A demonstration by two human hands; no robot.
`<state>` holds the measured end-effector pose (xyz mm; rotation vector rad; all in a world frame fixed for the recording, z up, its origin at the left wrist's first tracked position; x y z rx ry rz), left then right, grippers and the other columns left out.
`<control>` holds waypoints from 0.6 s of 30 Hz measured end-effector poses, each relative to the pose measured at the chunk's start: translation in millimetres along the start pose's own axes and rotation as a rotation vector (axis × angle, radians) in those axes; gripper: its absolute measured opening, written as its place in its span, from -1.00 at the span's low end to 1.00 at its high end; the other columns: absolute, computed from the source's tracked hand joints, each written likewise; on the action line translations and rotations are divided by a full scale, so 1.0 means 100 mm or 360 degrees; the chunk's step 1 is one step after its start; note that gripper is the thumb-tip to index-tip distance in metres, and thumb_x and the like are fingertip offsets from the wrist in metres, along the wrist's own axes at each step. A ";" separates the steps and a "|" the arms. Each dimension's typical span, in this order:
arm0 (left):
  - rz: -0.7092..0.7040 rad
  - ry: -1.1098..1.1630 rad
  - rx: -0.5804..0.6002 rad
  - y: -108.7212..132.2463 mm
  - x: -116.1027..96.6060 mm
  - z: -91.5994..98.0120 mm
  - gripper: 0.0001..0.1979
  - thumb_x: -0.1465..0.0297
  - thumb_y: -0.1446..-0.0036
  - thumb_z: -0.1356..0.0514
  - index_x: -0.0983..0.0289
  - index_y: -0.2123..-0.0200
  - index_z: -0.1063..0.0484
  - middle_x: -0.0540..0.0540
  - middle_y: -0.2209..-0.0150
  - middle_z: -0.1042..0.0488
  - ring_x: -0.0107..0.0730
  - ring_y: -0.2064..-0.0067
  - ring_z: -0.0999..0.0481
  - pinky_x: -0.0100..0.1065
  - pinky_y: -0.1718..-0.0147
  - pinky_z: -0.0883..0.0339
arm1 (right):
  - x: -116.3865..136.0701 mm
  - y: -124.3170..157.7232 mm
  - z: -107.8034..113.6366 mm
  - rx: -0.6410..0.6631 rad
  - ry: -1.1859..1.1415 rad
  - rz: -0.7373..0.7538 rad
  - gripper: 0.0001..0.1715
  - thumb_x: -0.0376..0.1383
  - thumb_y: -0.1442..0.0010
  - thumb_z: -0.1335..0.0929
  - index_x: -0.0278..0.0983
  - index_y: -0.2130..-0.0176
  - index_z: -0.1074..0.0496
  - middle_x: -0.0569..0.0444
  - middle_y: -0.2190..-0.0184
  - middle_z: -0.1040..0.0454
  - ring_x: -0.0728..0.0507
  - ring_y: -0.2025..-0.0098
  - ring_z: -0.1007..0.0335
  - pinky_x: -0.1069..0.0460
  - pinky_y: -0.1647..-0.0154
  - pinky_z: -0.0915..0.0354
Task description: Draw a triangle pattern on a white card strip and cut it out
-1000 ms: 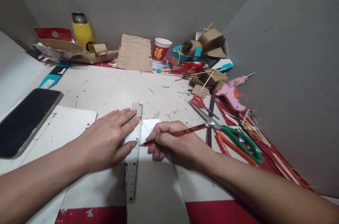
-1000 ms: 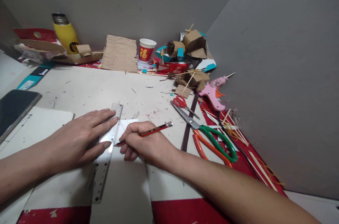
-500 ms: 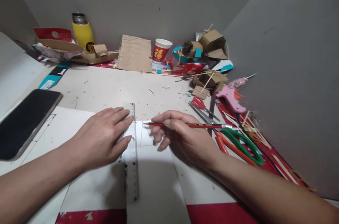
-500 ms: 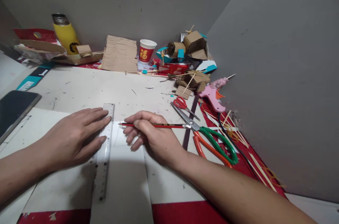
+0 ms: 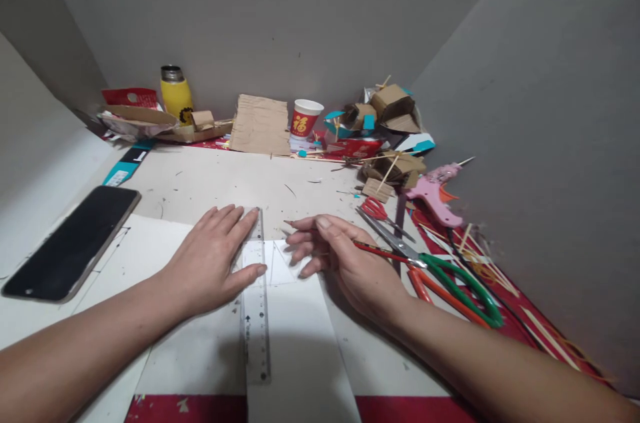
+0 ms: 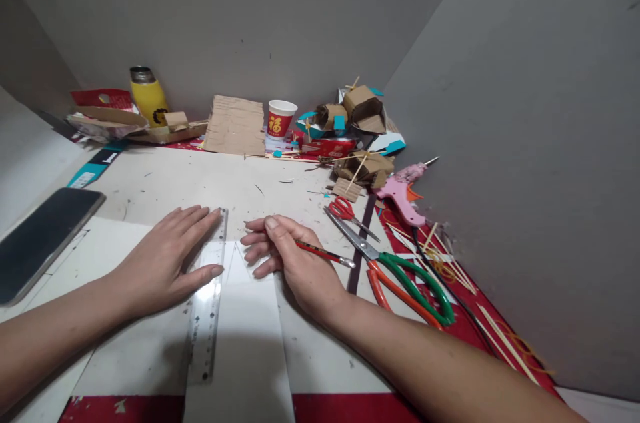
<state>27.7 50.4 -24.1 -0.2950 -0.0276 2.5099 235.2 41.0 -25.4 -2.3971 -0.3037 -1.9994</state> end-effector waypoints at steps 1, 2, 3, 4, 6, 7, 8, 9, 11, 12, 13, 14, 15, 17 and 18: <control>-0.0002 0.0047 -0.0014 0.00 -0.01 0.00 -0.25 0.09 -0.25 -0.14 0.40 -0.35 -0.10 0.45 -0.31 -0.25 0.22 -0.31 -0.22 0.19 -0.26 -0.07 | 0.00 0.00 0.00 0.0005 0.0000 0.0007 -0.59 -0.01 -0.30 -0.37 -0.31 0.18 -0.55 -0.07 0.30 -0.61 -0.08 0.35 -0.53 0.08 0.45 -0.48; 0.0001 0.0096 -0.0039 0.00 -0.03 0.01 -0.30 0.14 -0.25 -0.14 0.39 -0.34 -0.11 0.41 -0.29 -0.28 0.18 -0.30 -0.24 0.18 -0.26 -0.07 | -0.01 0.00 -0.01 0.0009 -0.0001 0.0009 -0.60 -0.02 -0.30 -0.37 -0.31 0.19 -0.56 -0.07 0.30 -0.61 -0.08 0.35 -0.53 0.08 0.45 -0.48; 0.0011 0.0138 -0.0071 0.01 -0.04 0.02 -0.35 0.20 -0.26 -0.14 0.37 -0.33 -0.12 0.38 -0.27 -0.31 0.12 -0.28 -0.26 0.15 -0.26 -0.09 | -0.01 0.00 -0.01 0.0015 -0.0005 0.0009 -0.61 -0.03 -0.30 -0.37 -0.30 0.19 -0.56 -0.07 0.29 -0.61 -0.08 0.35 -0.53 0.08 0.45 -0.48; 0.0027 0.0171 -0.0100 0.02 -0.05 0.02 -0.40 0.25 -0.27 -0.12 0.36 -0.31 -0.14 0.34 -0.24 -0.34 0.07 -0.25 -0.30 0.11 -0.24 -0.13 | -0.01 0.00 -0.01 0.0022 -0.0011 0.0007 -0.62 -0.04 -0.30 -0.38 -0.30 0.19 -0.56 -0.07 0.29 -0.61 -0.08 0.35 -0.53 0.08 0.45 -0.48; 0.0077 0.0198 -0.0147 0.03 -0.05 0.04 -0.47 0.33 -0.29 -0.08 0.34 -0.28 -0.17 0.30 -0.17 -0.41 -0.01 -0.17 -0.36 0.05 -0.18 -0.23 | -0.02 0.00 -0.01 0.0031 -0.0022 0.0005 -0.62 -0.04 -0.30 -0.38 -0.31 0.20 -0.56 -0.06 0.30 -0.60 -0.07 0.35 -0.52 0.09 0.46 -0.47; 0.0106 0.0194 -0.0160 0.04 -0.05 0.04 -0.50 0.36 -0.29 -0.06 0.34 -0.27 -0.18 0.29 -0.13 -0.43 -0.02 -0.14 -0.38 0.03 -0.13 -0.27 | -0.02 -0.01 -0.01 0.0034 -0.0026 0.0005 -0.62 -0.04 -0.29 -0.38 -0.30 0.20 -0.56 -0.06 0.30 -0.60 -0.07 0.35 -0.52 0.10 0.46 -0.47; 0.0135 0.0180 -0.0168 0.03 -0.05 0.04 -0.51 0.37 -0.30 -0.05 0.33 -0.26 -0.19 0.29 -0.08 -0.45 -0.02 -0.09 -0.40 0.03 -0.08 -0.31 | -0.02 -0.01 -0.01 0.0034 -0.0029 0.0006 -0.63 -0.04 -0.29 -0.39 -0.30 0.19 -0.57 -0.06 0.30 -0.60 -0.07 0.35 -0.52 0.10 0.46 -0.47; 0.0165 0.0162 -0.0174 0.02 -0.05 0.05 -0.52 0.36 -0.29 -0.06 0.34 -0.25 -0.21 0.29 -0.04 -0.47 0.01 -0.05 -0.42 0.04 -0.03 -0.33 | -0.02 -0.02 -0.01 0.0031 -0.0028 0.0009 -0.62 -0.04 -0.29 -0.39 -0.30 0.19 -0.57 -0.05 0.30 -0.60 -0.07 0.36 -0.52 0.10 0.46 -0.47; 0.0232 0.0124 -0.0189 -0.01 -0.05 0.05 -0.50 0.30 -0.27 -0.11 0.35 -0.22 -0.25 0.30 0.05 -0.49 0.07 0.01 -0.42 0.08 0.05 -0.35 | -0.02 -0.03 -0.01 0.0020 -0.0022 0.0018 -0.62 -0.02 -0.27 -0.40 -0.29 0.20 -0.57 -0.05 0.31 -0.61 -0.07 0.36 -0.51 0.11 0.47 -0.46; 0.0264 0.0107 -0.0193 -0.02 -0.05 0.05 -0.48 0.26 -0.24 -0.15 0.36 -0.21 -0.26 0.30 0.07 -0.49 0.10 0.03 -0.41 0.09 0.08 -0.34 | -0.02 -0.04 -0.01 0.0016 -0.0017 0.0023 -0.61 -0.01 -0.25 -0.41 -0.29 0.20 -0.57 -0.05 0.31 -0.61 -0.07 0.36 -0.51 0.11 0.48 -0.47; 0.0293 0.0094 -0.0194 -0.04 -0.06 0.05 -0.45 0.24 -0.22 -0.18 0.37 -0.21 -0.27 0.30 0.09 -0.49 0.12 0.03 -0.41 0.09 0.08 -0.33 | -0.02 -0.04 -0.01 0.0011 -0.0012 0.0028 -0.60 0.00 -0.24 -0.42 -0.29 0.20 -0.58 -0.05 0.31 -0.61 -0.07 0.36 -0.51 0.11 0.48 -0.47; 0.0317 0.0089 -0.0193 -0.05 -0.07 0.05 -0.43 0.22 -0.19 -0.21 0.37 -0.20 -0.28 0.30 0.10 -0.49 0.13 0.03 -0.40 0.09 0.08 -0.32 | -0.02 -0.05 -0.01 0.0010 -0.0008 0.0033 -0.58 0.01 -0.22 -0.43 -0.29 0.20 -0.58 -0.05 0.32 -0.61 -0.08 0.36 -0.51 0.10 0.48 -0.47; 0.0338 0.0092 -0.0186 -0.06 -0.08 0.05 -0.43 0.23 -0.18 -0.22 0.36 -0.20 -0.29 0.29 0.10 -0.49 0.12 0.04 -0.41 0.07 0.08 -0.32 | -0.02 -0.05 -0.01 0.0005 -0.0007 0.0037 -0.57 0.02 -0.20 -0.44 -0.29 0.20 -0.58 -0.05 0.32 -0.61 -0.08 0.36 -0.51 0.10 0.49 -0.47; 0.0379 0.0118 -0.0162 -0.06 -0.09 0.06 -0.48 0.29 -0.18 -0.21 0.32 -0.18 -0.31 0.24 0.14 -0.52 0.05 0.09 -0.44 0.00 0.12 -0.33 | -0.03 -0.06 0.00 -0.0007 -0.0002 0.0041 -0.56 0.03 -0.18 -0.45 -0.29 0.22 -0.58 -0.05 0.33 -0.61 -0.08 0.37 -0.51 0.10 0.50 -0.47; 0.0398 0.0134 -0.0149 -0.06 -0.09 0.07 -0.52 0.33 -0.19 -0.19 0.30 -0.17 -0.33 0.21 0.18 -0.53 0.01 0.13 -0.46 -0.03 0.14 -0.34 | -0.03 -0.06 0.00 -0.0010 0.0002 0.0042 -0.57 0.03 -0.18 -0.45 -0.29 0.22 -0.59 -0.05 0.33 -0.61 -0.08 0.37 -0.51 0.11 0.50 -0.47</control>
Point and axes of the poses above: each hand's wrist, its own y-axis away from the middle knuckle, its own z-axis out of the back of the hand, x = y × z, the point moved 3 cm from there along -y, towards the middle knuckle
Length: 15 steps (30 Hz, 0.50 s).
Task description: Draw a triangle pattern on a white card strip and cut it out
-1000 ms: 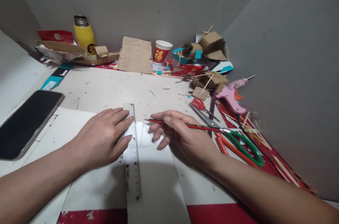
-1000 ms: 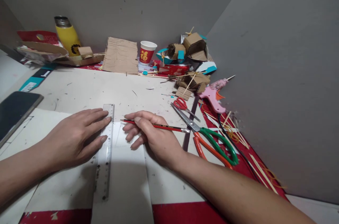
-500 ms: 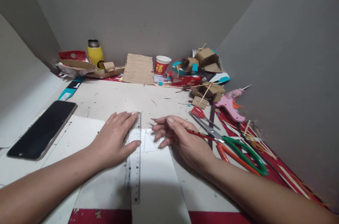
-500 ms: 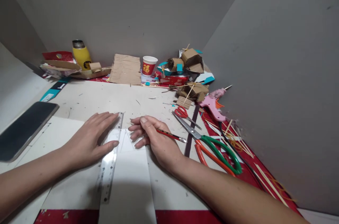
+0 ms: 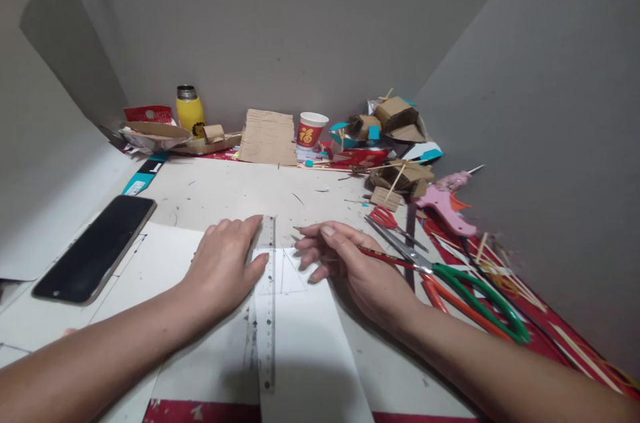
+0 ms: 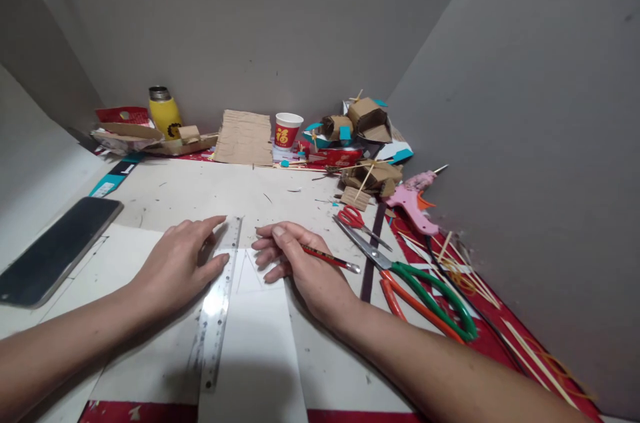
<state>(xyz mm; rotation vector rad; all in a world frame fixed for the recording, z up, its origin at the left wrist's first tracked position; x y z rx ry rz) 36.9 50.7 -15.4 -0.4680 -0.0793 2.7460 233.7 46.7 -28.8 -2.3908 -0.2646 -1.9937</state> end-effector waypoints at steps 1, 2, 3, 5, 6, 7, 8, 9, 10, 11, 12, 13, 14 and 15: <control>0.0016 0.0012 0.0013 0.00 0.00 0.01 -0.55 0.38 -0.19 -0.17 0.28 -0.16 -0.34 0.17 0.22 -0.54 -0.04 0.17 -0.48 -0.06 0.16 -0.35 | 0.00 0.00 0.00 -0.0004 0.0004 0.0001 -0.58 0.03 -0.18 -0.45 -0.28 0.23 -0.59 -0.05 0.33 -0.61 -0.08 0.37 -0.51 0.11 0.51 -0.47; 0.0027 0.0020 0.0024 0.00 0.00 0.02 -0.57 0.42 -0.19 -0.14 0.27 -0.14 -0.34 0.13 0.26 -0.55 -0.08 0.21 -0.49 -0.08 0.17 -0.35 | 0.00 0.00 0.00 -0.0005 0.0009 0.0003 -0.58 0.02 -0.19 -0.44 -0.28 0.22 -0.59 -0.05 0.33 -0.61 -0.08 0.37 -0.51 0.11 0.51 -0.47; 0.0035 0.0023 0.0032 0.00 0.01 0.02 -0.58 0.44 -0.19 -0.12 0.27 -0.14 -0.35 0.11 0.29 -0.55 -0.10 0.23 -0.50 -0.10 0.19 -0.35 | -0.01 0.00 0.01 -0.0006 0.0014 0.0006 -0.59 0.02 -0.20 -0.44 -0.28 0.22 -0.59 -0.05 0.32 -0.61 -0.07 0.37 -0.51 0.12 0.50 -0.47; 0.0045 0.0008 0.0032 -0.01 0.02 0.04 -0.59 0.41 -0.22 -0.12 0.29 -0.14 -0.34 0.13 0.28 -0.55 -0.09 0.22 -0.50 -0.10 0.19 -0.35 | -0.01 0.00 0.01 -0.0009 0.0016 0.0021 -0.60 0.01 -0.22 -0.43 -0.27 0.21 -0.58 -0.05 0.31 -0.61 -0.07 0.36 -0.51 0.12 0.49 -0.47; 0.0049 -0.0010 0.0022 -0.02 0.02 0.04 -0.56 0.35 -0.23 -0.14 0.31 -0.16 -0.33 0.17 0.24 -0.54 -0.05 0.18 -0.50 -0.08 0.18 -0.35 | -0.01 0.00 0.01 -0.0012 0.0018 0.0028 -0.60 0.01 -0.22 -0.43 -0.27 0.21 -0.58 -0.05 0.31 -0.60 -0.07 0.36 -0.50 0.12 0.49 -0.47; 0.0051 -0.0035 0.0012 -0.03 0.02 0.05 -0.50 0.27 -0.22 -0.17 0.35 -0.18 -0.30 0.23 0.18 -0.53 0.01 0.13 -0.49 -0.06 0.16 -0.35 | -0.01 0.00 0.01 -0.0014 0.0023 0.0030 -0.60 0.01 -0.22 -0.43 -0.28 0.20 -0.58 -0.05 0.31 -0.60 -0.07 0.36 -0.50 0.12 0.49 -0.47; 0.0049 -0.0063 0.0004 -0.03 0.02 0.05 -0.43 0.21 -0.21 -0.19 0.38 -0.20 -0.28 0.28 0.12 -0.51 0.07 0.08 -0.47 -0.03 0.13 -0.34 | -0.01 0.00 0.01 -0.0017 0.0030 0.0023 -0.59 0.02 -0.22 -0.43 -0.28 0.20 -0.57 -0.05 0.30 -0.59 -0.07 0.36 -0.50 0.11 0.49 -0.48; 0.0043 -0.0090 0.0001 -0.04 0.02 0.06 -0.39 0.16 -0.18 -0.21 0.39 -0.20 -0.27 0.32 0.09 -0.49 0.12 0.04 -0.44 0.00 0.10 -0.33 | -0.01 0.00 0.01 -0.0020 0.0040 0.0009 -0.58 0.02 -0.21 -0.43 -0.29 0.20 -0.57 -0.06 0.30 -0.59 -0.08 0.35 -0.50 0.10 0.49 -0.48; 0.0035 -0.0112 0.0005 -0.04 0.01 0.06 -0.38 0.13 -0.16 -0.22 0.39 -0.17 -0.30 0.33 0.07 -0.47 0.14 0.02 -0.43 0.02 0.09 -0.33 | -0.01 0.01 0.01 -0.0026 0.0053 -0.0012 -0.56 0.03 -0.21 -0.43 -0.29 0.20 -0.57 -0.07 0.30 -0.59 -0.09 0.35 -0.50 0.09 0.49 -0.49; 0.0027 -0.0127 0.0016 -0.04 0.00 0.07 -0.42 0.12 -0.15 -0.23 0.38 -0.12 -0.35 0.32 0.09 -0.47 0.14 0.02 -0.43 0.02 0.09 -0.33 | -0.01 0.01 0.00 -0.0032 0.0067 -0.0031 -0.55 0.04 -0.21 -0.42 -0.30 0.20 -0.56 -0.07 0.30 -0.59 -0.09 0.35 -0.50 0.08 0.49 -0.50; 0.0024 -0.0134 0.0030 -0.04 0.00 0.07 -0.48 0.13 -0.14 -0.22 0.36 -0.06 -0.39 0.30 0.11 -0.47 0.13 0.04 -0.44 0.01 0.10 -0.34 | -0.01 0.01 0.00 -0.0037 0.0077 -0.0045 -0.54 0.05 -0.20 -0.42 -0.30 0.19 -0.56 -0.07 0.29 -0.58 -0.09 0.34 -0.50 0.08 0.49 -0.50; 0.0027 -0.0135 0.0042 -0.04 0.00 0.08 -0.53 0.15 -0.14 -0.21 0.34 -0.01 -0.42 0.29 0.14 -0.47 0.11 0.06 -0.46 0.00 0.12 -0.35 | -0.01 0.01 0.00 -0.0041 0.0084 -0.0052 -0.53 0.05 -0.20 -0.42 -0.30 0.19 -0.56 -0.07 0.29 -0.58 -0.09 0.34 -0.49 0.08 0.49 -0.50; 0.0038 -0.0133 0.0049 -0.04 0.00 0.08 -0.57 0.18 -0.15 -0.20 0.33 0.01 -0.43 0.28 0.15 -0.47 0.10 0.08 -0.47 -0.01 0.13 -0.36 | 0.00 0.01 0.00 -0.0044 0.0089 -0.0052 -0.53 0.05 -0.20 -0.42 -0.30 0.20 -0.56 -0.07 0.30 -0.58 -0.09 0.34 -0.49 0.08 0.49 -0.50; 0.0053 -0.0127 0.0055 -0.04 0.01 0.08 -0.59 0.21 -0.15 -0.18 0.33 0.00 -0.42 0.27 0.16 -0.48 0.09 0.09 -0.48 -0.02 0.15 -0.37 | 0.00 0.01 0.00 -0.0046 0.0089 -0.0049 -0.53 0.05 -0.19 -0.42 -0.30 0.20 -0.55 -0.07 0.30 -0.58 -0.09 0.34 -0.49 0.08 0.48 -0.50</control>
Point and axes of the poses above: each hand's wrist, its own y-axis away from the middle knuckle, its own z-axis out of the back of the hand, x = y × z, the point moved 3 cm from there along -y, towards the middle knuckle
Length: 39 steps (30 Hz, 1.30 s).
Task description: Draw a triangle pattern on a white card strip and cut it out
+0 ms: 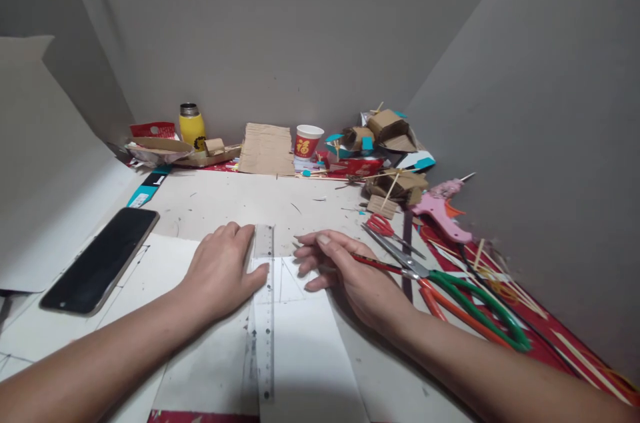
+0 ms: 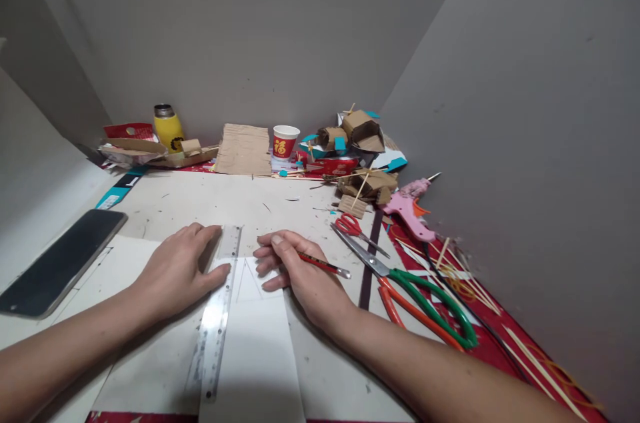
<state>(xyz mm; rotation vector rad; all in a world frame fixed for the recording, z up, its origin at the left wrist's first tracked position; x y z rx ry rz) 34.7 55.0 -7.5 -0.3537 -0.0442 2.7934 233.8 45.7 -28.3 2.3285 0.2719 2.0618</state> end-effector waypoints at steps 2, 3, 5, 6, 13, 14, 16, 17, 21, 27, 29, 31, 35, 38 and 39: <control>0.0032 0.0016 0.0013 0.00 0.02 -0.01 -0.57 0.26 -0.17 -0.15 0.33 -0.07 -0.39 0.26 0.15 -0.49 0.06 0.11 -0.50 -0.04 0.17 -0.39 | 0.01 0.00 0.00 0.0001 -0.0006 0.0002 -0.54 0.05 -0.19 -0.42 -0.30 0.21 -0.55 -0.06 0.30 -0.58 -0.09 0.34 -0.49 0.08 0.48 -0.49; 0.0044 0.0022 0.0018 0.00 0.04 -0.01 -0.55 0.27 -0.18 -0.14 0.33 -0.10 -0.37 0.26 0.14 -0.50 0.07 0.10 -0.51 -0.04 0.16 -0.39 | 0.01 0.01 0.00 -0.0001 -0.0007 0.0003 -0.54 0.05 -0.19 -0.42 -0.30 0.21 -0.55 -0.06 0.30 -0.58 -0.09 0.34 -0.49 0.08 0.48 -0.49; 0.0057 0.0026 0.0024 0.00 0.06 0.00 -0.48 0.21 -0.20 -0.13 0.35 -0.16 -0.33 0.30 0.08 -0.49 0.10 0.04 -0.49 -0.01 0.11 -0.38 | 0.02 0.01 0.00 -0.0008 -0.0001 0.0006 -0.55 0.04 -0.19 -0.42 -0.30 0.20 -0.55 -0.06 0.30 -0.58 -0.09 0.34 -0.50 0.08 0.47 -0.49; 0.0058 0.0027 0.0021 0.00 0.07 0.01 -0.43 0.16 -0.21 -0.13 0.37 -0.20 -0.30 0.33 0.02 -0.47 0.13 -0.02 -0.46 0.00 0.06 -0.37 | 0.02 0.01 0.00 -0.0015 0.0006 0.0009 -0.55 0.04 -0.20 -0.41 -0.30 0.20 -0.55 -0.06 0.30 -0.58 -0.09 0.34 -0.50 0.08 0.47 -0.49; 0.0001 -0.0045 0.0290 -0.22 0.04 0.16 -0.20 0.01 -0.12 -0.19 0.35 -0.31 -0.17 0.37 -0.20 -0.34 0.23 -0.17 -0.36 0.03 0.02 -0.34 | 0.02 0.00 0.00 -0.0011 0.0035 0.0029 -0.59 0.01 -0.24 -0.38 -0.27 0.19 -0.53 -0.04 0.29 -0.57 -0.10 0.33 -0.50 0.06 0.47 -0.49; -0.0010 -0.0036 0.0318 -0.28 0.03 0.16 -0.23 0.01 -0.05 -0.24 0.33 -0.22 -0.28 0.37 -0.13 -0.39 0.26 -0.12 -0.39 0.02 0.06 -0.34 | 0.02 0.00 0.00 -0.0015 0.0039 0.0031 -0.59 0.01 -0.24 -0.38 -0.27 0.18 -0.53 -0.04 0.29 -0.57 -0.10 0.33 -0.50 0.06 0.46 -0.49; -0.0003 0.0010 0.0354 -0.37 0.05 0.14 -0.33 -0.01 0.05 -0.30 0.30 -0.04 -0.42 0.33 -0.01 -0.44 0.24 -0.01 -0.46 -0.02 0.13 -0.35 | 0.03 0.01 0.00 -0.0027 0.0048 0.0030 -0.59 0.01 -0.24 -0.38 -0.28 0.18 -0.53 -0.05 0.28 -0.57 -0.10 0.32 -0.50 0.06 0.45 -0.48; 0.0011 0.0045 0.0365 -0.41 0.06 0.12 -0.35 -0.01 0.08 -0.32 0.29 0.01 -0.42 0.31 0.02 -0.45 0.21 0.04 -0.48 -0.04 0.16 -0.35 | 0.03 0.01 0.00 -0.0031 0.0050 0.0032 -0.59 0.01 -0.24 -0.38 -0.28 0.19 -0.53 -0.05 0.28 -0.57 -0.10 0.32 -0.50 0.06 0.45 -0.48; 0.0104 0.0260 0.0355 -0.46 0.14 0.06 -0.42 0.02 0.15 -0.35 0.25 0.13 -0.39 0.26 0.12 -0.47 0.12 0.15 -0.48 -0.11 0.26 -0.28 | 0.04 0.02 -0.01 -0.0014 0.0064 0.0052 -0.59 0.01 -0.23 -0.38 -0.28 0.19 -0.53 -0.05 0.29 -0.57 -0.10 0.33 -0.50 0.06 0.45 -0.47; 0.0257 0.0950 0.0478 -0.41 0.35 0.20 -0.72 0.11 -0.01 -0.23 0.19 0.39 -0.33 -0.03 0.54 -0.39 -0.35 0.50 -0.36 -0.33 0.48 -0.20 | 0.06 0.03 -0.01 -0.0025 0.0023 0.0052 -0.60 0.01 -0.24 -0.38 -0.28 0.20 -0.54 -0.07 0.29 -0.57 -0.10 0.33 -0.49 0.05 0.44 -0.47; 0.0338 0.1191 0.0511 -0.35 0.43 0.26 -0.72 0.11 -0.03 -0.23 0.19 0.39 -0.31 -0.09 0.63 -0.33 -0.43 0.59 -0.29 -0.38 0.55 -0.17 | 0.05 0.04 -0.01 -0.0024 0.0008 0.0045 -0.60 0.00 -0.24 -0.38 -0.28 0.20 -0.54 -0.07 0.29 -0.57 -0.10 0.32 -0.49 0.06 0.44 -0.47; 0.0419 0.1376 0.0507 -0.28 0.49 0.27 -0.71 0.12 -0.02 -0.26 0.19 0.39 -0.30 -0.10 0.67 -0.32 -0.46 0.62 -0.29 -0.41 0.58 -0.17 | 0.05 0.04 0.00 -0.0027 0.0003 0.0047 -0.60 0.00 -0.24 -0.39 -0.28 0.20 -0.55 -0.07 0.28 -0.58 -0.10 0.32 -0.49 0.06 0.45 -0.47; 0.0552 0.1604 0.0559 -0.14 0.49 0.12 -0.70 0.13 -0.05 -0.24 0.21 0.37 -0.29 -0.02 0.68 -0.41 -0.44 0.64 -0.37 -0.41 0.58 -0.26 | 0.05 0.03 0.00 -0.0028 0.0014 0.0074 -0.57 0.03 -0.22 -0.40 -0.27 0.20 -0.56 -0.06 0.28 -0.58 -0.10 0.32 -0.49 0.06 0.45 -0.48; 0.0584 0.1659 0.0554 -0.09 0.46 -0.01 -0.71 0.14 -0.06 -0.22 0.23 0.36 -0.30 0.04 0.64 -0.47 -0.38 0.59 -0.47 -0.37 0.53 -0.35 | 0.05 0.02 0.01 -0.0034 0.0018 0.0071 -0.55 0.05 -0.20 -0.41 -0.28 0.21 -0.56 -0.07 0.28 -0.58 -0.10 0.33 -0.49 0.07 0.46 -0.47; 0.0584 0.1657 0.0540 -0.09 0.46 -0.04 -0.72 0.15 -0.06 -0.21 0.24 0.36 -0.31 0.05 0.63 -0.48 -0.36 0.57 -0.49 -0.35 0.52 -0.37 | 0.04 0.02 0.01 -0.0041 0.0021 0.0062 -0.55 0.05 -0.20 -0.41 -0.29 0.21 -0.56 -0.07 0.29 -0.58 -0.09 0.33 -0.49 0.07 0.46 -0.47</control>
Point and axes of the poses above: each hand's wrist, its own y-axis away from the middle knuckle, its own z-axis out of the back of the hand, x = y × z, the point moved 3 cm from there along -y, towards the middle knuckle
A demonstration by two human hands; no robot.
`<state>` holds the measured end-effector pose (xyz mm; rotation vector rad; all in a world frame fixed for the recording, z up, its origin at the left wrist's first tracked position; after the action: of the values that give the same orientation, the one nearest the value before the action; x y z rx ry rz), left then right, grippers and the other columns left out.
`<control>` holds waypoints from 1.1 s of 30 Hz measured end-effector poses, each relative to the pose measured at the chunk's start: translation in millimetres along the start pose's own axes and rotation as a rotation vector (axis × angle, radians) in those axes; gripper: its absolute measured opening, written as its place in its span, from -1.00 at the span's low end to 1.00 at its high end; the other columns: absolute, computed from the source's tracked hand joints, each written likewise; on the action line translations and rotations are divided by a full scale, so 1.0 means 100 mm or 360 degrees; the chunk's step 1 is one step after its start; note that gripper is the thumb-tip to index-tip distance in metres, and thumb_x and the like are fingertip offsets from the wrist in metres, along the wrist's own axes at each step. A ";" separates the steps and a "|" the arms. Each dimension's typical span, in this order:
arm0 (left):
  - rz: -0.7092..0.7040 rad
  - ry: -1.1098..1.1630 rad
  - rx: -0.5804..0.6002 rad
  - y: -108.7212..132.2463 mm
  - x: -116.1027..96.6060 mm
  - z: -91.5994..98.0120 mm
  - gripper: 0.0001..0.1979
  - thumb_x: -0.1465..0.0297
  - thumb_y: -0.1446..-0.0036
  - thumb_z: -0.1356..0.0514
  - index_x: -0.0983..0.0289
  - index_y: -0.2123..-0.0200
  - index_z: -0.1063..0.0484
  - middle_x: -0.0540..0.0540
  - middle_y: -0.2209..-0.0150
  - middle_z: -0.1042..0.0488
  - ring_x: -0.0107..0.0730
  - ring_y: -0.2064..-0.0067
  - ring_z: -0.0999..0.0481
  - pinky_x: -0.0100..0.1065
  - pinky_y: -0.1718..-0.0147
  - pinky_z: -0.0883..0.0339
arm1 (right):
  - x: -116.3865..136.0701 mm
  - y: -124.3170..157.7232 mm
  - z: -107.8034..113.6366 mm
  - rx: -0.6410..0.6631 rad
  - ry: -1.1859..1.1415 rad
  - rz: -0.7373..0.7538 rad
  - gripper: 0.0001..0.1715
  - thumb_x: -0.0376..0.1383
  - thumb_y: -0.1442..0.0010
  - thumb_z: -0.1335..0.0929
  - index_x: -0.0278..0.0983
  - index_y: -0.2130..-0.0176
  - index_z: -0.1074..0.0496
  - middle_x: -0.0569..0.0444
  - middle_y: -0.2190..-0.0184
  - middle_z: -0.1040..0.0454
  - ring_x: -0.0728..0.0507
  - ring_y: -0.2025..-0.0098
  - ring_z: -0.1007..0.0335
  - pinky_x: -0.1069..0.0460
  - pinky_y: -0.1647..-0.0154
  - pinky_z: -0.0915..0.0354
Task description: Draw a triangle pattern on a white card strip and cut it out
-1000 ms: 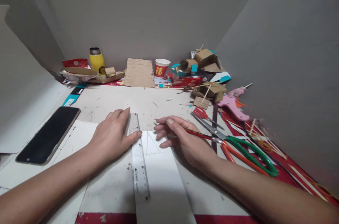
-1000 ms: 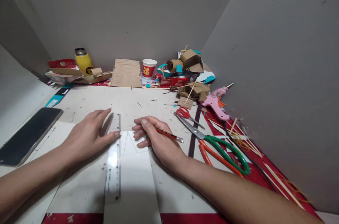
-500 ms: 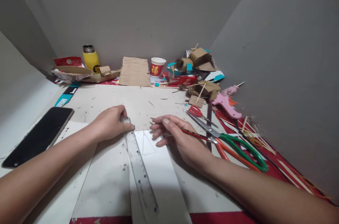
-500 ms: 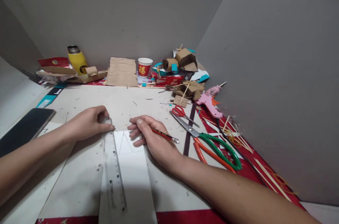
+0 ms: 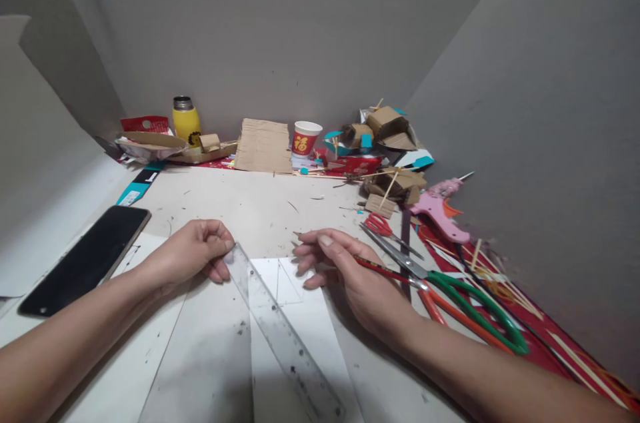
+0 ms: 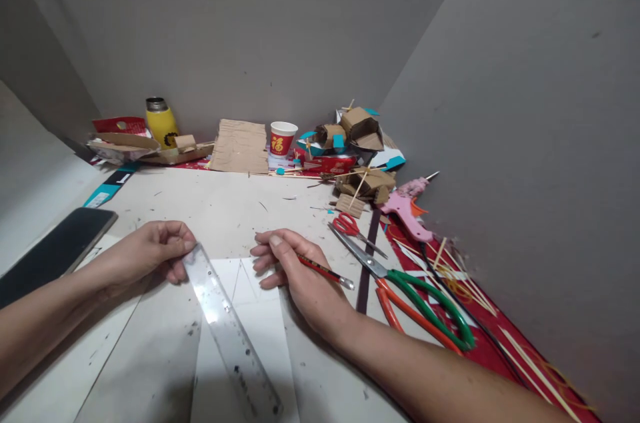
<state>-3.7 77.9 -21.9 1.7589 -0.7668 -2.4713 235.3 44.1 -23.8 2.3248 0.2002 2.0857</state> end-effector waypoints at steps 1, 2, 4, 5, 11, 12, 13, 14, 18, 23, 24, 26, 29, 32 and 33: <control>-0.0013 -0.0011 -0.0018 -0.01 0.01 -0.01 -0.73 0.15 -0.07 -0.20 0.24 0.37 -0.31 0.05 0.62 -0.48 -0.34 0.56 -0.50 -0.34 0.51 -0.38 | 0.00 0.00 0.00 -0.0008 0.0002 -0.0007 -0.54 0.05 -0.20 -0.41 -0.29 0.21 -0.56 -0.07 0.29 -0.58 -0.09 0.34 -0.49 0.08 0.46 -0.47; -0.0030 -0.0033 -0.0040 -0.02 0.02 -0.02 -0.73 0.15 -0.08 -0.19 0.24 0.37 -0.32 0.05 0.62 -0.48 -0.33 0.55 -0.51 -0.33 0.50 -0.39 | -0.01 0.00 0.01 -0.0013 0.0005 -0.0013 -0.54 0.06 -0.20 -0.41 -0.29 0.21 -0.56 -0.07 0.30 -0.58 -0.09 0.34 -0.49 0.08 0.46 -0.47; -0.0074 -0.0107 -0.0101 -0.01 0.02 -0.01 -0.76 0.18 -0.10 -0.17 0.24 0.36 -0.34 0.04 0.62 -0.47 -0.31 0.54 -0.49 -0.30 0.48 -0.37 | -0.01 0.00 0.01 -0.0014 0.0009 -0.0020 -0.54 0.05 -0.19 -0.42 -0.29 0.21 -0.56 -0.07 0.30 -0.58 -0.10 0.33 -0.49 0.07 0.46 -0.47; -0.0091 -0.0145 -0.0138 0.00 0.01 -0.01 -0.78 0.20 -0.10 -0.17 0.24 0.35 -0.36 0.03 0.62 -0.46 -0.30 0.53 -0.48 -0.29 0.47 -0.36 | -0.01 0.00 0.02 -0.0008 0.0010 -0.0021 -0.55 0.05 -0.20 -0.41 -0.28 0.21 -0.56 -0.07 0.30 -0.58 -0.10 0.33 -0.49 0.07 0.46 -0.48; -0.0656 -0.1236 -0.0588 0.28 -0.18 -0.11 -0.74 0.27 -0.19 -0.04 0.22 0.26 -0.50 0.23 0.20 -0.56 -0.05 0.22 -0.55 -0.05 0.21 -0.40 | -0.01 0.01 0.03 -0.0002 0.0020 -0.0022 -0.60 0.01 -0.22 -0.39 -0.26 0.21 -0.56 -0.06 0.30 -0.59 -0.10 0.33 -0.49 0.05 0.45 -0.45; -0.0684 -0.1390 -0.0543 0.33 -0.17 -0.18 -0.71 0.28 -0.22 -0.02 0.21 0.24 -0.52 0.24 0.15 -0.56 -0.04 0.20 -0.56 -0.04 0.22 -0.42 | 0.00 0.02 0.04 -0.0009 0.0026 -0.0015 -0.60 0.01 -0.22 -0.39 -0.26 0.21 -0.56 -0.05 0.30 -0.59 -0.10 0.33 -0.49 0.05 0.44 -0.44; -0.0726 -0.1521 -0.0481 0.39 -0.15 -0.26 -0.69 0.28 -0.23 0.00 0.21 0.21 -0.53 0.25 0.14 -0.57 -0.02 0.20 -0.57 -0.03 0.25 -0.45 | 0.00 0.02 0.04 -0.0019 0.0039 -0.0006 -0.61 0.01 -0.22 -0.39 -0.26 0.21 -0.56 -0.05 0.30 -0.59 -0.10 0.33 -0.49 0.04 0.42 -0.44; -0.0777 -0.1636 -0.0441 0.44 -0.11 -0.34 -0.67 0.29 -0.24 0.01 0.22 0.16 -0.54 0.27 0.11 -0.58 0.04 0.16 -0.58 0.02 0.23 -0.48 | 0.01 0.02 0.04 -0.0031 0.0061 0.0007 -0.61 0.01 -0.22 -0.39 -0.25 0.22 -0.56 -0.04 0.30 -0.59 -0.11 0.33 -0.50 0.02 0.39 -0.44; -0.0900 -0.1845 -0.0331 0.62 0.20 -0.63 -0.45 0.20 -0.09 -0.18 0.32 -0.12 -0.46 0.41 -0.22 -0.40 0.31 -0.23 -0.37 0.20 -0.08 -0.37 | 0.05 0.02 0.06 -0.0134 0.0165 0.0124 -0.68 -0.03 -0.22 -0.39 -0.21 0.21 -0.55 -0.02 0.27 -0.61 -0.16 0.21 -0.52 -0.09 0.12 -0.41; -0.1063 -0.2038 -0.0339 0.80 0.44 -0.79 -0.26 0.11 0.06 -0.30 0.44 -0.14 -0.46 0.56 -0.21 -0.33 0.39 -0.19 -0.39 0.09 0.00 -0.47 | 0.02 0.01 0.06 -0.0125 0.0261 0.0204 -0.77 -0.10 -0.28 -0.37 -0.16 0.16 -0.53 0.00 0.15 -0.60 -0.21 0.02 -0.51 -0.18 -0.13 -0.27; -0.1102 -0.2057 -0.0340 0.82 0.43 -0.80 -0.24 0.08 0.06 -0.30 0.45 -0.15 -0.45 0.56 -0.22 -0.31 0.38 -0.20 -0.39 0.07 -0.01 -0.47 | 0.01 0.01 0.06 -0.0099 0.0294 0.0207 -0.77 -0.11 -0.29 -0.36 -0.15 0.14 -0.53 0.01 0.13 -0.60 -0.22 0.00 -0.50 -0.19 -0.14 -0.26; -0.1185 -0.2057 -0.0339 0.84 0.39 -0.81 -0.22 0.07 0.03 -0.29 0.49 -0.16 -0.43 0.56 -0.23 -0.29 0.35 -0.21 -0.37 0.06 -0.04 -0.46 | -0.02 0.00 0.07 -0.0041 0.0368 0.0229 -0.78 -0.11 -0.32 -0.35 -0.12 0.11 -0.52 0.02 0.10 -0.59 -0.22 -0.02 -0.49 -0.19 -0.15 -0.25; -0.1252 -0.2014 -0.0302 0.82 0.35 -0.81 -0.20 0.08 0.01 -0.31 0.56 -0.17 -0.40 0.58 -0.23 -0.29 0.34 -0.21 -0.38 0.05 -0.07 -0.43 | -0.04 0.00 0.08 0.0028 0.0448 0.0266 -0.77 -0.12 -0.35 -0.33 -0.12 0.09 -0.52 0.02 0.08 -0.59 -0.22 -0.04 -0.48 -0.17 -0.14 -0.26; -0.1169 -0.1945 -0.0228 0.79 0.39 -0.78 -0.20 0.06 0.01 -0.31 0.43 -0.21 -0.38 0.51 -0.26 -0.29 0.33 -0.23 -0.36 0.07 -0.08 -0.41 | -0.05 -0.01 0.09 0.0053 0.0468 0.0289 -0.76 -0.12 -0.36 -0.32 -0.13 0.07 -0.51 0.02 0.08 -0.60 -0.21 -0.03 -0.49 -0.16 -0.12 -0.28; -0.1124 -0.1927 -0.0190 0.78 0.41 -0.78 -0.21 0.06 0.01 -0.31 0.35 -0.24 -0.37 0.47 -0.28 -0.27 0.32 -0.25 -0.34 0.08 -0.08 -0.41 | -0.05 -0.01 0.09 0.0054 0.0473 0.0293 -0.76 -0.12 -0.35 -0.32 -0.14 0.07 -0.51 0.02 0.08 -0.60 -0.20 -0.02 -0.50 -0.15 -0.12 -0.28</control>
<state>29.8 -32.0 -46.9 0.2835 0.1461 -3.8587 243.8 44.9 -30.2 2.1118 0.0240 2.5306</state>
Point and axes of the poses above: each hand's wrist, its own y-axis away from the middle knuckle, its own z-axis out of the back of the hand, x = y × z, the point moved 3 cm from there along -y, towards the middle knuckle
